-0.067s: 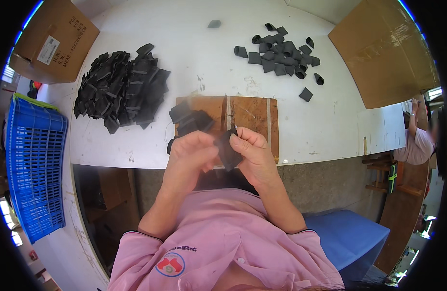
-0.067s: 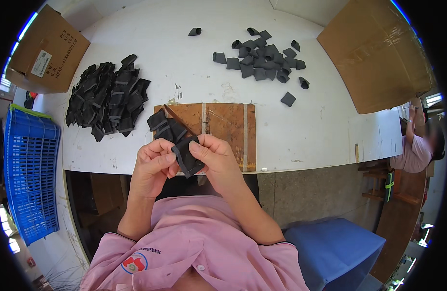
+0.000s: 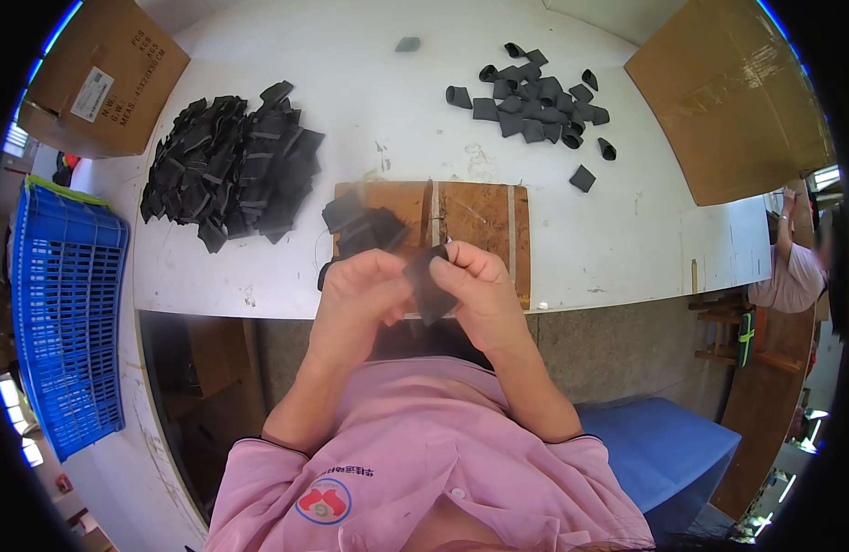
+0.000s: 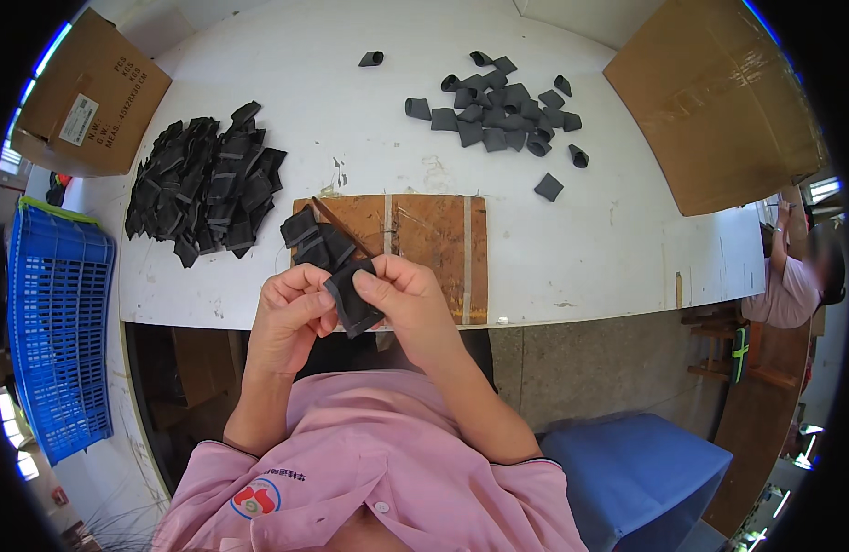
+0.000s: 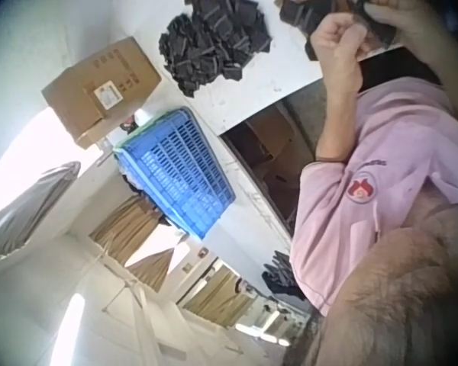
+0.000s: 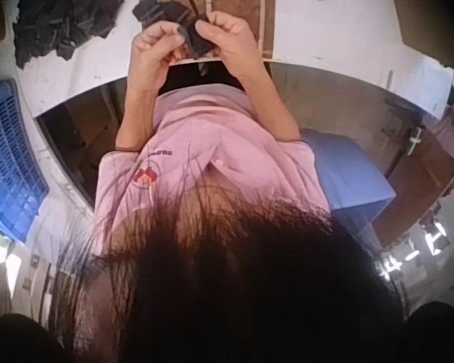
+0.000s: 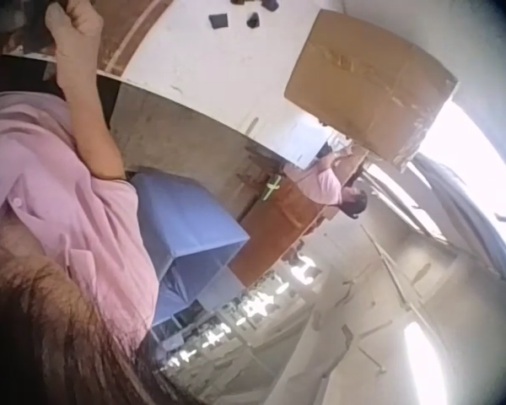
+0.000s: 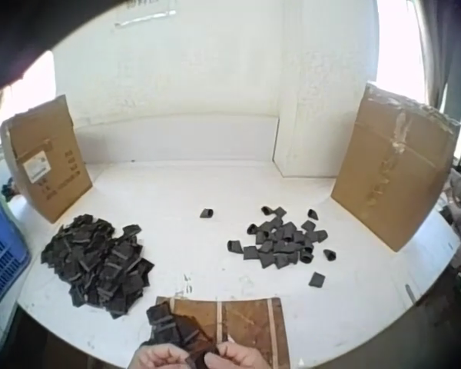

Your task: The person is inspecting and sorting small black foam or rubber rectangular components at a workbench.

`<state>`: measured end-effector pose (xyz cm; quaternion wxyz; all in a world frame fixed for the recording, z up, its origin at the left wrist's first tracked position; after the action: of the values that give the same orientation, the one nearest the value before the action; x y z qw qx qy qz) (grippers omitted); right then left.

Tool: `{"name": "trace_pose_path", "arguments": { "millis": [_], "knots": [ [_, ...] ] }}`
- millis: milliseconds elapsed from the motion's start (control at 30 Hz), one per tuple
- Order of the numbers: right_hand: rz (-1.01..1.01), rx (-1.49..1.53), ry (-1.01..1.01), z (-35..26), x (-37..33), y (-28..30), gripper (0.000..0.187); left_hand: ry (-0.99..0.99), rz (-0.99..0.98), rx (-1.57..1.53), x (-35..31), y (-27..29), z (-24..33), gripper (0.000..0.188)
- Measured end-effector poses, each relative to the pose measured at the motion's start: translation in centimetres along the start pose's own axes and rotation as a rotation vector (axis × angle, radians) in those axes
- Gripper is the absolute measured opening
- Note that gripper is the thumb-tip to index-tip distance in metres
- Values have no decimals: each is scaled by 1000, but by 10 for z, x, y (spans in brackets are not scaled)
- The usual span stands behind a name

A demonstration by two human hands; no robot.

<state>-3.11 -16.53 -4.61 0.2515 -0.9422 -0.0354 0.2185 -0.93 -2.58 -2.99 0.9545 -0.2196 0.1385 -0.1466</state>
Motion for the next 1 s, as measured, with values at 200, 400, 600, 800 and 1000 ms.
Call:
{"name": "trace_pose_path", "arguments": {
  "millis": [200, 400, 600, 800, 1000],
  "knots": [
    [481, -958, 848, -25, -17, -17, 17, -262, 174, 343, -5, -16, 7, 5],
    [470, -1161, 996, -19, -12, -27, 14, -614, 278, 858, -2, -16, -9, 9],
    [504, -789, 762, -13, -1, -16, 5, -16, 121, -307, 11, -10, -3, 9],
    [-140, 470, -47, 2, 5, -11, 11, -262, 134, 102, 3, -16, 6, 12],
    [-50, 61, 31, -34, 2, -18, 23, -176, 187, -213, 15, -17, 7, 20]
  ]
}}
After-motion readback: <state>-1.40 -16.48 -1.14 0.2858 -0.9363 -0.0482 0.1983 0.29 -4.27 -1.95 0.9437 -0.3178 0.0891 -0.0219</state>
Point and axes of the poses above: each hand's wrist, its own x-axis towards the middle knuckle, its own y-axis out of the back of the hand, z = x × y, the point moved 3 cm from there along x, towards the middle knuckle, and after that the axes turned 7 degrees about -y, right-handed, at the moved point
